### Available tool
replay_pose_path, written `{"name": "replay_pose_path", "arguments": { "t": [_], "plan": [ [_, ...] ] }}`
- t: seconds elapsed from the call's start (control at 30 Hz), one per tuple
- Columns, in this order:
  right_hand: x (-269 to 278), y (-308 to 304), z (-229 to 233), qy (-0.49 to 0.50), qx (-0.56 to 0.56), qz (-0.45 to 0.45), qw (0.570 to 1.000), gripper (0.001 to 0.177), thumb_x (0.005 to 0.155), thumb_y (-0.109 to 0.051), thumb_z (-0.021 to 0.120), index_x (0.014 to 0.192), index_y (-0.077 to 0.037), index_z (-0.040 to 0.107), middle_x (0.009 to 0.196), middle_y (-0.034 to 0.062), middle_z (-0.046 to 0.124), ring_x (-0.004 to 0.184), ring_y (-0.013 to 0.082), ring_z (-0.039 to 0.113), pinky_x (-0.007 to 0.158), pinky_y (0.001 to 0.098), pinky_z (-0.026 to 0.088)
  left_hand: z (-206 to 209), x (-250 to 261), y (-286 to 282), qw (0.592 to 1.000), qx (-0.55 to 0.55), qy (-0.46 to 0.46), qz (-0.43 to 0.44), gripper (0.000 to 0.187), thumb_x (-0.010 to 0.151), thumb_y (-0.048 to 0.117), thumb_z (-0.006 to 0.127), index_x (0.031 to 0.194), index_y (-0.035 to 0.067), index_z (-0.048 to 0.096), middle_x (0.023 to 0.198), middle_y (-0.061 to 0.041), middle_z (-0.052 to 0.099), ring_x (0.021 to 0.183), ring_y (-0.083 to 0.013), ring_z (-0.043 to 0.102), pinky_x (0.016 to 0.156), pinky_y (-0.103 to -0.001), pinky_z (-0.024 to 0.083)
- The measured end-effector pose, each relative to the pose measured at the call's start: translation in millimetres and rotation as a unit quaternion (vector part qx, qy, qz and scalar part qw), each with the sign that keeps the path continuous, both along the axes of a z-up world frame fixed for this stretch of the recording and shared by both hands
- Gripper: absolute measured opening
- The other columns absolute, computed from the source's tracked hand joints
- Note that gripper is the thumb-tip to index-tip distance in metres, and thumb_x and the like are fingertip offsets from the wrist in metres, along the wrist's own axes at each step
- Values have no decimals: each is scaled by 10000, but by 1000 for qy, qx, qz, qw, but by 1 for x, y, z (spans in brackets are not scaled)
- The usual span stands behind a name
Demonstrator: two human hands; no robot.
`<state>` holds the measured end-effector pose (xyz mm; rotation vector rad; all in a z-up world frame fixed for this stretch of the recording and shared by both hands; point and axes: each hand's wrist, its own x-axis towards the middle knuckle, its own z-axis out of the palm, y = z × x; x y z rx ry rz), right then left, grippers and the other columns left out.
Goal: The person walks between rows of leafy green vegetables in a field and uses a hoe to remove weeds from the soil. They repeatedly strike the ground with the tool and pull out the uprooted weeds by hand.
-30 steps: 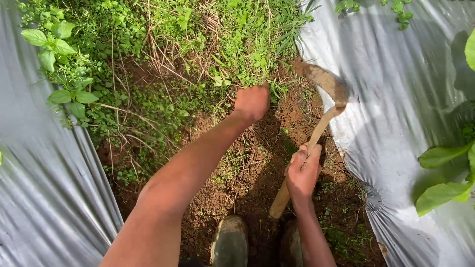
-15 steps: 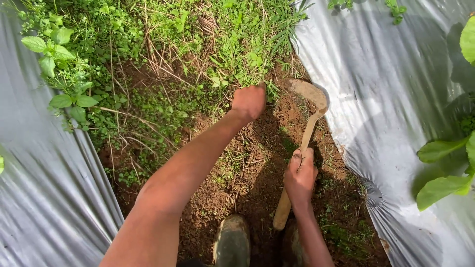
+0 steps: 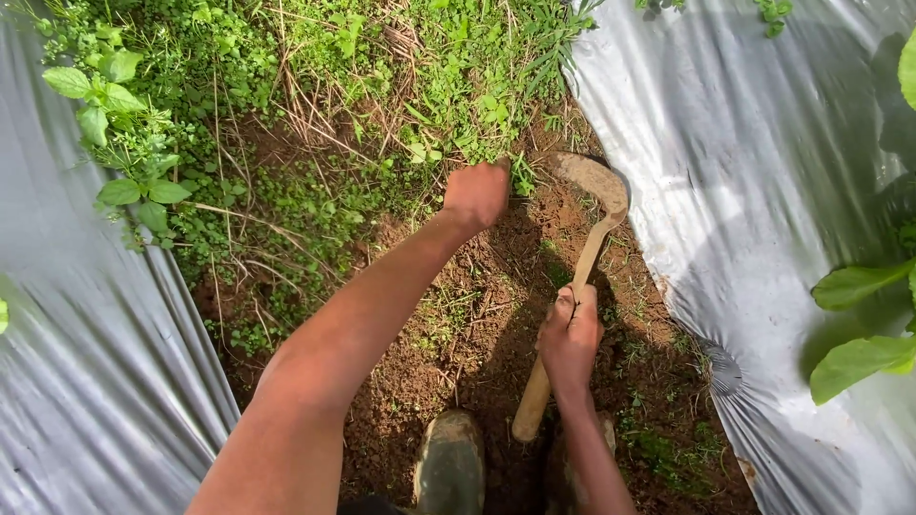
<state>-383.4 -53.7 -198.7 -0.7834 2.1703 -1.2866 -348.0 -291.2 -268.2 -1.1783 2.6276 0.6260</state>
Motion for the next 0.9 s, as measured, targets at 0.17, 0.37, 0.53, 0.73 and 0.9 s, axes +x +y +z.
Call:
{"name": "replay_pose_path", "arguments": {
  "t": [0.17,0.37,0.53,0.73,0.9],
  "plan": [
    [-9,2,0,32,8,-30,999,236,1117,-114,358,1024,-6,546,644,88,595,463,190,603,456,323,525,12,5,6,1000,13,16,1,372,1031,82,473,1380,20,584,970,-226,756,871,-360,767,758,-543,638],
    [-15,-11,-9,53,-51,-28,997,227,1105,-146,361,1062,11,519,658,105,587,471,211,597,463,370,513,28,7,8,999,21,34,7,346,1039,71,477,1358,3,593,960,-238,754,839,-353,771,726,-513,655],
    [-12,4,5,-55,96,5,994,232,1075,-65,356,1164,59,531,656,105,592,468,181,602,453,347,537,9,6,15,997,52,47,21,339,1058,70,468,1366,-4,588,986,-248,749,869,-359,772,743,-508,655],
    [-11,-10,5,44,-17,-20,999,173,1083,-89,393,1028,-10,536,547,118,566,411,264,608,428,378,508,8,11,17,996,65,59,31,336,1043,75,459,1341,-13,586,959,-246,747,866,-370,769,768,-521,651],
    [3,-2,-11,-41,54,-24,997,222,1110,-86,374,1231,48,503,685,49,554,493,153,540,475,294,516,-15,13,16,997,39,70,23,363,1009,73,459,1342,-7,582,935,-235,745,851,-387,763,743,-553,646]
  ]
}}
